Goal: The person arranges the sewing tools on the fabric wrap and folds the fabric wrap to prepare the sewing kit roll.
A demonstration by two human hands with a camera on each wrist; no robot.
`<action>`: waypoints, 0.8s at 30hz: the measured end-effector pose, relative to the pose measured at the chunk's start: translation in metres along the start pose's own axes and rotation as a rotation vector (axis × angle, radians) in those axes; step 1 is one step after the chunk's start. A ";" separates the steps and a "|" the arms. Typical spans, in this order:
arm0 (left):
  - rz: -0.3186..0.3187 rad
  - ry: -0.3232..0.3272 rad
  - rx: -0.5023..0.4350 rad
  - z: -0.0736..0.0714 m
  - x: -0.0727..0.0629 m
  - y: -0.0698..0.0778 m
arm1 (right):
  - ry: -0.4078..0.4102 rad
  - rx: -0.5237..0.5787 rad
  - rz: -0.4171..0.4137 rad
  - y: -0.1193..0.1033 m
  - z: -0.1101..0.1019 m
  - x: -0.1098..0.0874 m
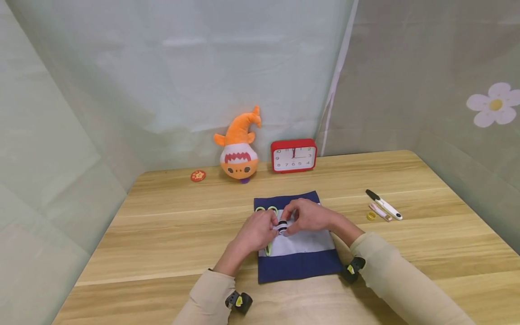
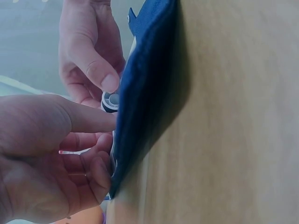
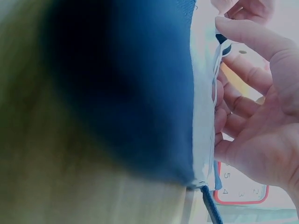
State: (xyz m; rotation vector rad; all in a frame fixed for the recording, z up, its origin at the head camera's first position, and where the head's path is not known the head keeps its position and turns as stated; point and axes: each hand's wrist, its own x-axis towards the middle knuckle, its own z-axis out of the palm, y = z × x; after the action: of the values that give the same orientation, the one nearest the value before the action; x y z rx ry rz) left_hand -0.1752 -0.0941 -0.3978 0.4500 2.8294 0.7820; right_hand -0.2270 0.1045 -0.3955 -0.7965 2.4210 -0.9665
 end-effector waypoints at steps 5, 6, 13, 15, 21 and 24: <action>-0.007 -0.002 0.012 0.000 0.001 0.000 | 0.002 -0.002 0.014 -0.001 0.000 0.001; -0.008 -0.002 0.014 0.000 0.001 0.001 | 0.002 -0.002 0.019 -0.001 0.000 0.001; -0.007 -0.003 0.031 0.000 0.000 0.001 | 0.006 -0.016 0.027 0.000 -0.001 0.002; -0.003 -0.001 0.033 0.000 0.000 0.001 | 0.007 -0.020 0.030 0.000 -0.001 0.002; 0.008 -0.004 0.023 -0.001 -0.001 0.001 | 0.003 -0.021 0.026 0.000 -0.002 0.001; 0.001 -0.017 0.001 -0.002 -0.001 0.001 | 0.012 -0.006 0.008 0.002 -0.004 -0.001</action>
State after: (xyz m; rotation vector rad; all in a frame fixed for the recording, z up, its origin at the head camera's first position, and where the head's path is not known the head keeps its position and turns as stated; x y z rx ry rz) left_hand -0.1742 -0.0951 -0.3953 0.4558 2.8145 0.7736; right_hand -0.2293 0.1084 -0.3940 -0.7847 2.4368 -0.9637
